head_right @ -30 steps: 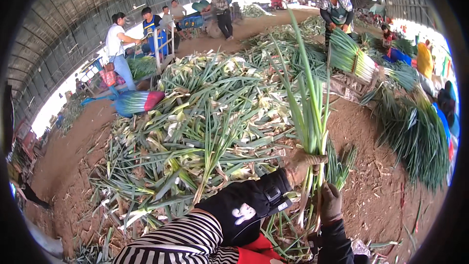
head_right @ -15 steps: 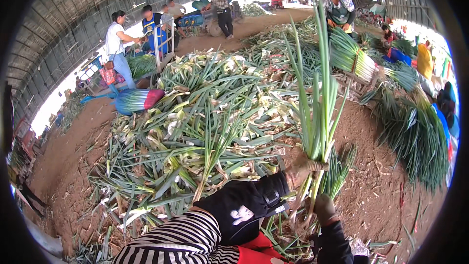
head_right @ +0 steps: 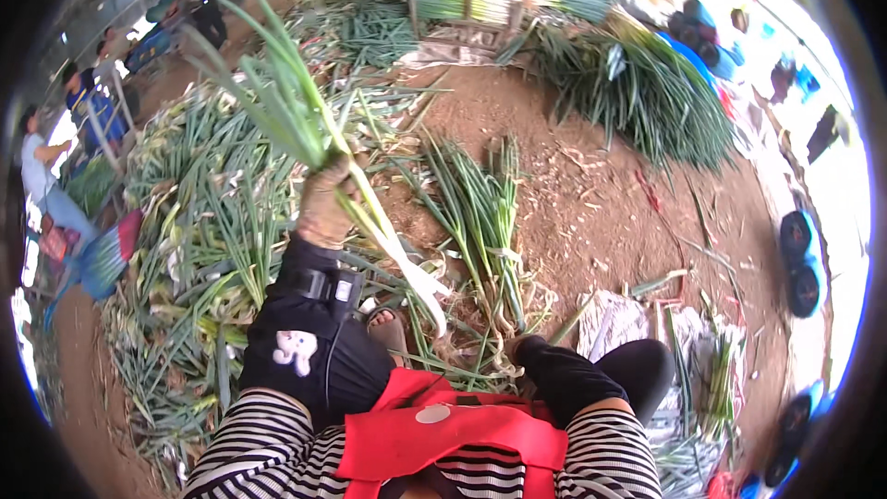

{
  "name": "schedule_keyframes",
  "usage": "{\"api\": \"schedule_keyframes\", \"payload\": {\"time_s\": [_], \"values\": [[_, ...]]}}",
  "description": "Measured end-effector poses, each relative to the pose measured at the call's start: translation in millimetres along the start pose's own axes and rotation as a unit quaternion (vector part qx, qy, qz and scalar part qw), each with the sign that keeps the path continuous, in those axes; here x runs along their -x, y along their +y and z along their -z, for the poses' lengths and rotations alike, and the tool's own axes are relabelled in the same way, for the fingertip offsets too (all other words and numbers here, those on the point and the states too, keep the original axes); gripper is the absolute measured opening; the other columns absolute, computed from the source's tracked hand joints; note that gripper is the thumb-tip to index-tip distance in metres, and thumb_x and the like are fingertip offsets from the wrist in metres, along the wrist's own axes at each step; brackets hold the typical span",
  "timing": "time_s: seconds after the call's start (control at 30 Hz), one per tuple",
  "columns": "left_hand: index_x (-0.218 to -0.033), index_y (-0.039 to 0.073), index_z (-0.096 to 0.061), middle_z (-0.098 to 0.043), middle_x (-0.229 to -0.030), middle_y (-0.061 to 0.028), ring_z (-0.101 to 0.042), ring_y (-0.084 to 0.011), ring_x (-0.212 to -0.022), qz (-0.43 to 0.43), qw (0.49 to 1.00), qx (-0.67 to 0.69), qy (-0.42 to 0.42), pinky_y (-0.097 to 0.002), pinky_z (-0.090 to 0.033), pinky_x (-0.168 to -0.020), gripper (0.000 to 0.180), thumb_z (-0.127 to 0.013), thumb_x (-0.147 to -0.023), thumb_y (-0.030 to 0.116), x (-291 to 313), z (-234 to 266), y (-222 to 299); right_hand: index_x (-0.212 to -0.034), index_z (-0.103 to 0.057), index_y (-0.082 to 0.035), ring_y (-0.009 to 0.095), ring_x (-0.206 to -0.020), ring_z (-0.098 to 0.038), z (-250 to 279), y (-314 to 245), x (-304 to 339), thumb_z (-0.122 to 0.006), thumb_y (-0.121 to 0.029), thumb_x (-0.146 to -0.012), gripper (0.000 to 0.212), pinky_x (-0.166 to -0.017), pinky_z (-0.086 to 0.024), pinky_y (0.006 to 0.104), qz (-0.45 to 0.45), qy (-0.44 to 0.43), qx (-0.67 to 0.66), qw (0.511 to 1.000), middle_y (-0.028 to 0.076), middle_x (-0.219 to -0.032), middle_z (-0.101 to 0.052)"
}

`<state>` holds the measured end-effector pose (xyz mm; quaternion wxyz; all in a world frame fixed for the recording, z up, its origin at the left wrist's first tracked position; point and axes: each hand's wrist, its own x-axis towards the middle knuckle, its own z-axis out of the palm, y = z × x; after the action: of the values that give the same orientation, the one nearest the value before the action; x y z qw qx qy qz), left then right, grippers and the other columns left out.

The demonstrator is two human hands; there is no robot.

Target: Sorting and cleaning green onions in an agricultural processing shed.

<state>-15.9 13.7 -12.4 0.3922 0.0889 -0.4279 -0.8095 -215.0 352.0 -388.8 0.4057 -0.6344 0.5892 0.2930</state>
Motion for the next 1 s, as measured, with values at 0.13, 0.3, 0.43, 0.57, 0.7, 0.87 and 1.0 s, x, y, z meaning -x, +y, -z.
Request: {"api": "schedule_keyframes", "payload": {"time_s": [0.13,0.3,0.43,0.57,0.7,0.87,1.0], "values": [[-0.109,0.006,-0.059,-0.063,-0.094,-0.0054,-0.050,-0.0041,-0.056,0.017,1.000,-0.014,0.008,-0.0210,-0.045,-0.050,0.029,-0.064,-0.087,0.024,12,8,10,-0.104,-0.067,-0.008,0.031,-0.099,-0.063,122,-42,76,-0.055,-0.047,-0.080,0.047,-0.084,-0.050,0.0413,-0.145,0.139,-0.153,0.968,0.015,-0.104,-0.066],[-0.108,0.005,-0.059,-0.065,-0.096,-0.0093,-0.050,-0.0062,-0.056,0.069,0.997,-0.004,-0.040,-0.0221,-0.045,-0.050,0.028,-0.065,-0.086,0.021,5,-12,-8,-0.097,-0.061,-0.001,0.019,-0.069,-0.058,223,-66,140,-0.060,-0.023,-0.088,0.024,-0.064,-0.047,0.0313,0.123,0.583,-0.488,0.638,0.010,-0.079,-0.062],[-0.105,0.003,-0.061,-0.067,-0.093,-0.0143,-0.052,-0.0083,-0.055,0.102,0.994,-0.011,-0.028,-0.0223,-0.045,-0.049,0.024,-0.066,-0.085,0.016,12,-27,-20,-0.104,-0.058,0.003,0.011,-0.080,-0.058,275,-113,182,-0.060,-0.022,-0.091,0.028,-0.074,-0.049,0.0257,0.283,0.550,-0.615,0.488,0.007,-0.088,-0.063],[-0.104,0.003,-0.061,-0.067,-0.092,-0.0132,-0.053,-0.0075,-0.055,0.115,0.992,-0.039,-0.020,-0.0212,-0.045,-0.049,0.022,-0.064,-0.086,0.014,16,-36,-33,-0.103,-0.059,0.003,0.012,-0.085,-0.060,290,-131,199,-0.066,-0.020,-0.086,0.029,-0.078,-0.050,0.0278,0.294,0.582,-0.554,0.518,0.008,-0.091,-0.065],[-0.105,0.003,-0.061,-0.068,-0.088,-0.0111,-0.052,-0.0071,-0.054,0.104,0.991,-0.082,0.012,-0.0210,-0.044,-0.049,0.021,-0.064,-0.086,0.013,19,-45,-41,-0.099,-0.061,0.002,0.012,-0.076,-0.060,289,-130,183,-0.064,-0.017,-0.087,0.022,-0.071,-0.050,0.0285,0.218,0.609,-0.546,0.532,0.008,-0.084,-0.064],[-0.106,0.003,-0.061,-0.067,-0.088,-0.0121,-0.052,-0.0075,-0.054,0.117,0.992,-0.049,0.010,-0.0208,-0.044,-0.049,0.021,-0.063,-0.087,0.013,20,-42,-42,-0.100,-0.061,0.000,0.019,-0.070,-0.061,291,-128,185,-0.062,-0.012,-0.086,0.018,-0.068,-0.050,0.0311,0.179,0.627,-0.489,0.580,0.011,-0.081,-0.063],[-0.109,0.004,-0.059,-0.066,-0.099,-0.0148,-0.054,-0.0076,-0.059,0.162,0.986,0.026,-0.035,-0.0210,-0.046,-0.050,0.023,-0.061,-0.089,0.015,19,-39,-39,-0.104,-0.060,-0.003,0.024,-0.080,-0.062,286,-107,174,-0.064,-0.003,-0.079,0.025,-0.069,-0.050,0.0318,0.346,0.613,-0.325,0.632,0.012,-0.091,-0.061]]}}
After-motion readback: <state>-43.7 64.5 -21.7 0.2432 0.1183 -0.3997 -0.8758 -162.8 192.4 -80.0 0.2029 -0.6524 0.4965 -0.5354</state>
